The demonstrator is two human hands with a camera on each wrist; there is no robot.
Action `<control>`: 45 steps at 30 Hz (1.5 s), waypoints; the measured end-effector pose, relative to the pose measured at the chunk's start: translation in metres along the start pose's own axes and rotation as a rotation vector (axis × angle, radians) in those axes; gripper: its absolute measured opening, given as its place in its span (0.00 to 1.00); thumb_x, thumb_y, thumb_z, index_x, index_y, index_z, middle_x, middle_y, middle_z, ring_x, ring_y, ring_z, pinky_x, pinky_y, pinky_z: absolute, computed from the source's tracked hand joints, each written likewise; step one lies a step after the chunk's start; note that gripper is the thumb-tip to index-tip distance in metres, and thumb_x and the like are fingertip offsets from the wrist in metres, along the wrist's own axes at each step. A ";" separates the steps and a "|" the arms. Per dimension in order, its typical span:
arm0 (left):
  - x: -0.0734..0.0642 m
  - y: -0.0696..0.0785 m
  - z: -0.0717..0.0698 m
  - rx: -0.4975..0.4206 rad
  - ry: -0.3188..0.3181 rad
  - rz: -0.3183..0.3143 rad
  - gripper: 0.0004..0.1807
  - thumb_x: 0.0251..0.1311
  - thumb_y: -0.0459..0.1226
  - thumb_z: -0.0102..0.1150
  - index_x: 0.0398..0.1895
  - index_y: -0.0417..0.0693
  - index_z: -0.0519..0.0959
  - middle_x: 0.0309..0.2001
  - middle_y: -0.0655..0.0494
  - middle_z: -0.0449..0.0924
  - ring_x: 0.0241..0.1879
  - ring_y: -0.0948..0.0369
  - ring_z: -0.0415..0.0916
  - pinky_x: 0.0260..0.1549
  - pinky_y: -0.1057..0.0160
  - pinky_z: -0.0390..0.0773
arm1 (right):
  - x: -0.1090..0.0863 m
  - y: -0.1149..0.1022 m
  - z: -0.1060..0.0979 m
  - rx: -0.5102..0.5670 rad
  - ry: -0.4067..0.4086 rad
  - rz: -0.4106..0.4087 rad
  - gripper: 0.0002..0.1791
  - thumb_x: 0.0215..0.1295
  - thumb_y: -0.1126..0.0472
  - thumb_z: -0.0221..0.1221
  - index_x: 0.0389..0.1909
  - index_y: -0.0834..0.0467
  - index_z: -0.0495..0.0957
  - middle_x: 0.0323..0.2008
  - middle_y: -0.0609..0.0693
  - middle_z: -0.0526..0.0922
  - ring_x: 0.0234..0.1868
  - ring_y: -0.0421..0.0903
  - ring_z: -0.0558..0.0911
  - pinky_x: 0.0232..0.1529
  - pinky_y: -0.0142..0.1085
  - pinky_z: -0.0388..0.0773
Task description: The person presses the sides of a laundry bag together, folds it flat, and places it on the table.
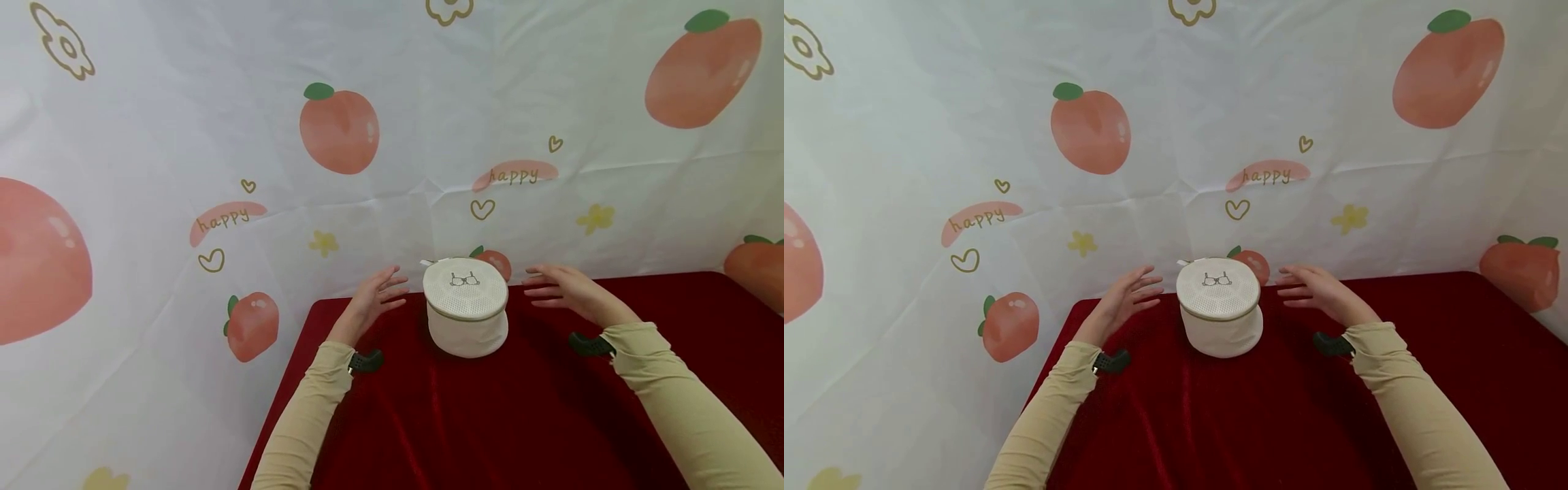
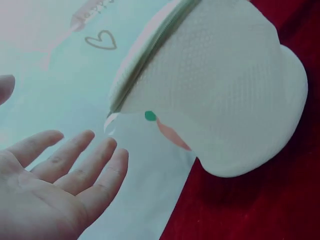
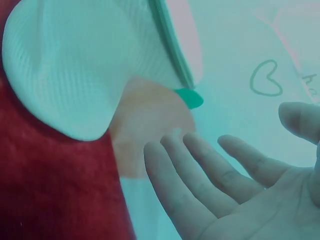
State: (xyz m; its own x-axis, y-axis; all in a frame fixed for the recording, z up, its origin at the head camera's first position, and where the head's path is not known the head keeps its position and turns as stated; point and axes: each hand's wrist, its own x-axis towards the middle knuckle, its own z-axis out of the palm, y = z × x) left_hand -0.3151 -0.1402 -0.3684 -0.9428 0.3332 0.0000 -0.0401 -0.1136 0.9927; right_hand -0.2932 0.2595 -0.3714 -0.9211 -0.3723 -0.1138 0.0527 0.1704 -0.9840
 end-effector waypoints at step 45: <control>0.023 -0.022 0.031 -0.043 0.075 -0.161 0.24 0.65 0.39 0.58 0.61 0.38 0.71 0.51 0.47 0.77 0.45 0.55 0.78 0.49 0.55 0.77 | 0.028 0.011 0.030 0.189 -0.008 -0.004 0.34 0.75 0.60 0.47 0.72 0.72 0.43 0.46 0.48 0.76 0.43 0.43 0.82 0.56 0.46 0.73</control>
State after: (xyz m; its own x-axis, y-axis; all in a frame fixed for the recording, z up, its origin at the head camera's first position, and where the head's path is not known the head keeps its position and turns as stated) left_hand -0.3259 -0.1010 -0.3863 -0.9451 0.2794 -0.1692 -0.2051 -0.1045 0.9732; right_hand -0.3066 0.2234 -0.3895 -0.9185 -0.3798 -0.1100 0.1210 -0.0052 -0.9926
